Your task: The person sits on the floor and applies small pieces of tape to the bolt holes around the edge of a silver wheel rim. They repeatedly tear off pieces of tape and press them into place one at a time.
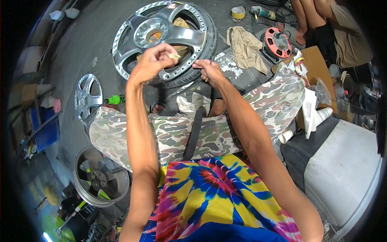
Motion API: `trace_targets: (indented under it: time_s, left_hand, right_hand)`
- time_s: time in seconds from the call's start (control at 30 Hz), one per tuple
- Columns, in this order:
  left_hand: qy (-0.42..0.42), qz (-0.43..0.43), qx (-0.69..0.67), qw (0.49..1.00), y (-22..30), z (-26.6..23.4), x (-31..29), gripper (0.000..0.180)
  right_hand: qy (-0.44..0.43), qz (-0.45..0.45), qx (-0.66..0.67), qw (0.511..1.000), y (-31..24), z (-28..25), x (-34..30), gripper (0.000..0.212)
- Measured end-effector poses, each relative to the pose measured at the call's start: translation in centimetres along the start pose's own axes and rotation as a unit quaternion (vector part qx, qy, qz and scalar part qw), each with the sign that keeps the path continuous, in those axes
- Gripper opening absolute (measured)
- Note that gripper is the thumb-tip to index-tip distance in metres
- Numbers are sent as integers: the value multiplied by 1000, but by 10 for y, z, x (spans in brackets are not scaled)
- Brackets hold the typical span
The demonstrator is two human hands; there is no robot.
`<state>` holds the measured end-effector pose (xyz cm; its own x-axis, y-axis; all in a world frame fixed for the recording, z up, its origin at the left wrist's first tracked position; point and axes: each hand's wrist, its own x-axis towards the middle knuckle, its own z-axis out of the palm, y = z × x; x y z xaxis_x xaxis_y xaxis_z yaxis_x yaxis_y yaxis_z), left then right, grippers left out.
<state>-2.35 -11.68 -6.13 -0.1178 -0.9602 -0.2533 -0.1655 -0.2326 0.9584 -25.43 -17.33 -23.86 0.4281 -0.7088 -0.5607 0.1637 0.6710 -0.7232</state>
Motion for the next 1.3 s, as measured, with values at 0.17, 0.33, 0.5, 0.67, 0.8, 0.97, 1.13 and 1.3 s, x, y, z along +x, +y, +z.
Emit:
trace_targets:
  time_s: [0.17,0.33,0.5,0.67,0.8,0.97,1.13,1.3]
  left_hand:
    - [110,52,-1,993,5,-6,-16,30]
    - [146,59,85,984,-23,-1,-6,14]
    - [161,30,90,982,-24,1,-8,15]
    - [174,15,88,981,-23,4,-1,26]
    - [148,24,181,972,-39,7,6,26]
    - [83,107,342,930,-66,44,15,24]
    - [54,18,391,919,-78,60,20,12]
    - [6,12,330,944,-86,32,18,11]
  right_hand:
    - [18,-25,18,999,1,8,1,15]
    - [30,-36,8,999,7,17,13,21]
    - [14,-18,-22,999,11,15,18,29]
    - [-3,32,-104,994,17,11,7,33]
    - [-121,96,-167,974,7,3,-15,38]
    - [-173,127,-155,964,-25,-5,-25,32]
    - [-133,99,-140,976,-28,-6,-24,29]
    - [58,-116,-370,920,-17,-12,-7,37]
